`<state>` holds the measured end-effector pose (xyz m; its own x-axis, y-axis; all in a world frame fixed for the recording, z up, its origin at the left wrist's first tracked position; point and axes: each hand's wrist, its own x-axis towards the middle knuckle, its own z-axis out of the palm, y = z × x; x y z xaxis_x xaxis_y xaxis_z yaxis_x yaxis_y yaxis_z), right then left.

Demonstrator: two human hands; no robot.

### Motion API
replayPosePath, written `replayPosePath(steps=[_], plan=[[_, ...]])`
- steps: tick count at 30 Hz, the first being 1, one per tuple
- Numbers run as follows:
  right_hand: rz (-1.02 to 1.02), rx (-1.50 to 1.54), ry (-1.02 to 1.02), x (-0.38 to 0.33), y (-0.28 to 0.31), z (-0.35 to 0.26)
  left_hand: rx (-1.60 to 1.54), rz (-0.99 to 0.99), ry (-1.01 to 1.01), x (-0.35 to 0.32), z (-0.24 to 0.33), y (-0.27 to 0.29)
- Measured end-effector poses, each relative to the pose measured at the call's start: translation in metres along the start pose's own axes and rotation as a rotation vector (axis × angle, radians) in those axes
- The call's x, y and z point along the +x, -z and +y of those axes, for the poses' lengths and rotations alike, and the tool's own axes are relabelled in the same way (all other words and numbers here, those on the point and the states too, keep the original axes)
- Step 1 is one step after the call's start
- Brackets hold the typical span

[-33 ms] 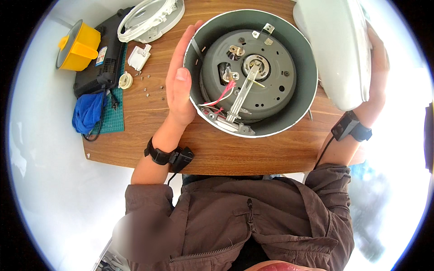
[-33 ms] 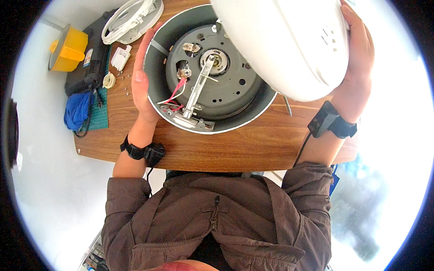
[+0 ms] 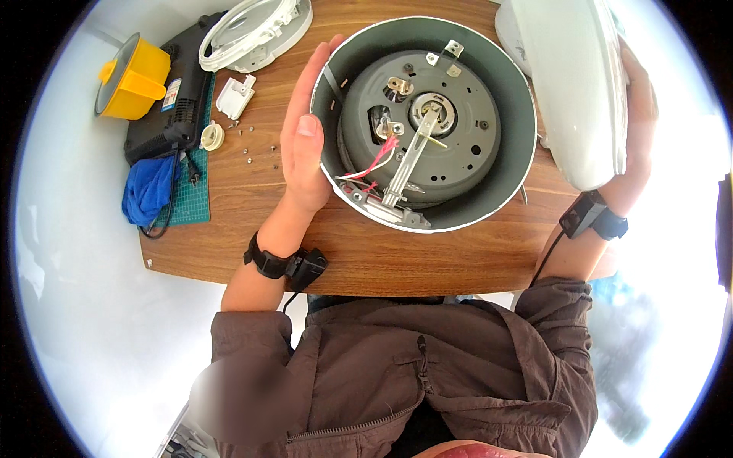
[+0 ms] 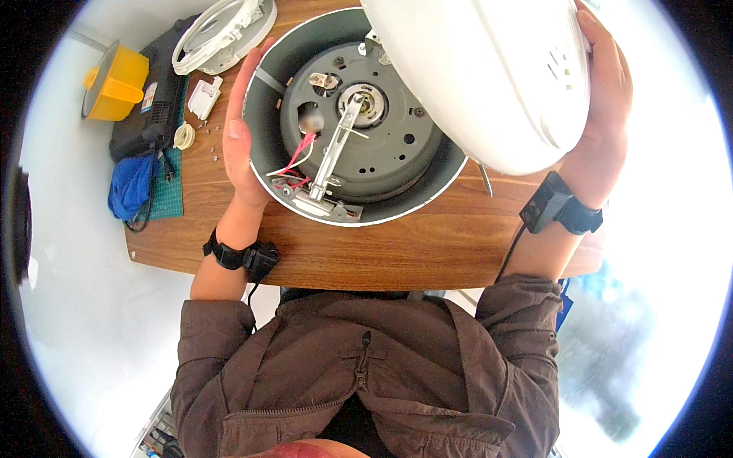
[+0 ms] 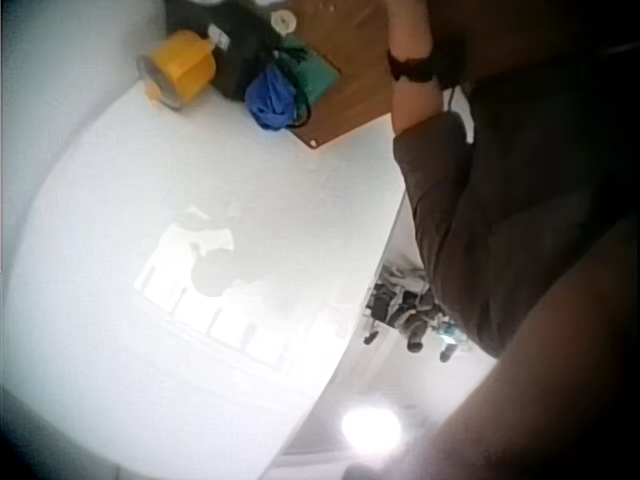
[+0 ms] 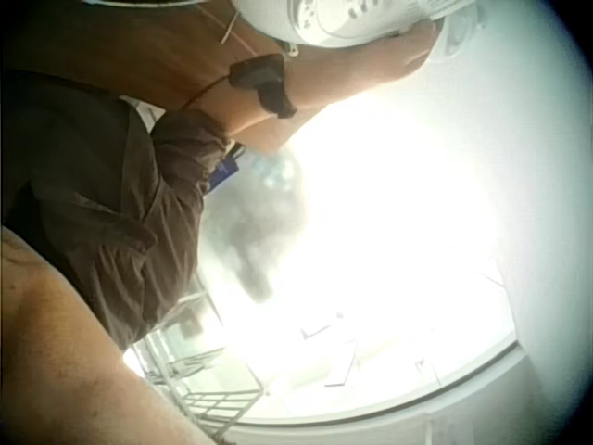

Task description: The person uses a screwdriver to tighten screws on the internal mechanism of a white appliance, then places the top cover onto the base and rotates it to lock it in place. The person repeatedly lifts and turns the assembled unit to inspect the fit and alignment.

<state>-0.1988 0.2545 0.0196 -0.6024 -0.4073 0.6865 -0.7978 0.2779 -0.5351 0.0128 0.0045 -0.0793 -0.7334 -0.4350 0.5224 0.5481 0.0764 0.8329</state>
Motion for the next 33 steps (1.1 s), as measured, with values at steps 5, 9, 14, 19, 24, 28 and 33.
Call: replayPosePath(steps=[5,9,14,19,24,28,33], plan=[[-0.091,0.547,-0.551,0.014,0.001,-0.02,0.033,-0.005,-0.02,0.002,0.002,0.0],[-0.257,0.537,-0.417,0.013,-0.011,-0.024,0.137,0.011,0.065,-0.003,0.009,0.001],[-0.501,0.485,-0.485,0.031,-0.016,-0.068,0.077,0.07,0.192,-0.011,0.007,0.003],[-0.544,0.474,-0.541,0.034,-0.022,-0.054,0.084,0.051,0.237,-0.012,0.007,0.005],[-0.561,0.499,-0.572,0.034,-0.027,-0.055,0.093,0.065,0.155,-0.007,0.008,-0.002],[-0.471,0.51,-0.503,0.023,-0.046,-0.04,0.139,0.059,0.094,-0.004,0.01,-0.007],[-0.466,0.433,-0.421,0.015,-0.05,-0.028,0.191,0.018,0.104,-0.001,0.011,-0.004]])
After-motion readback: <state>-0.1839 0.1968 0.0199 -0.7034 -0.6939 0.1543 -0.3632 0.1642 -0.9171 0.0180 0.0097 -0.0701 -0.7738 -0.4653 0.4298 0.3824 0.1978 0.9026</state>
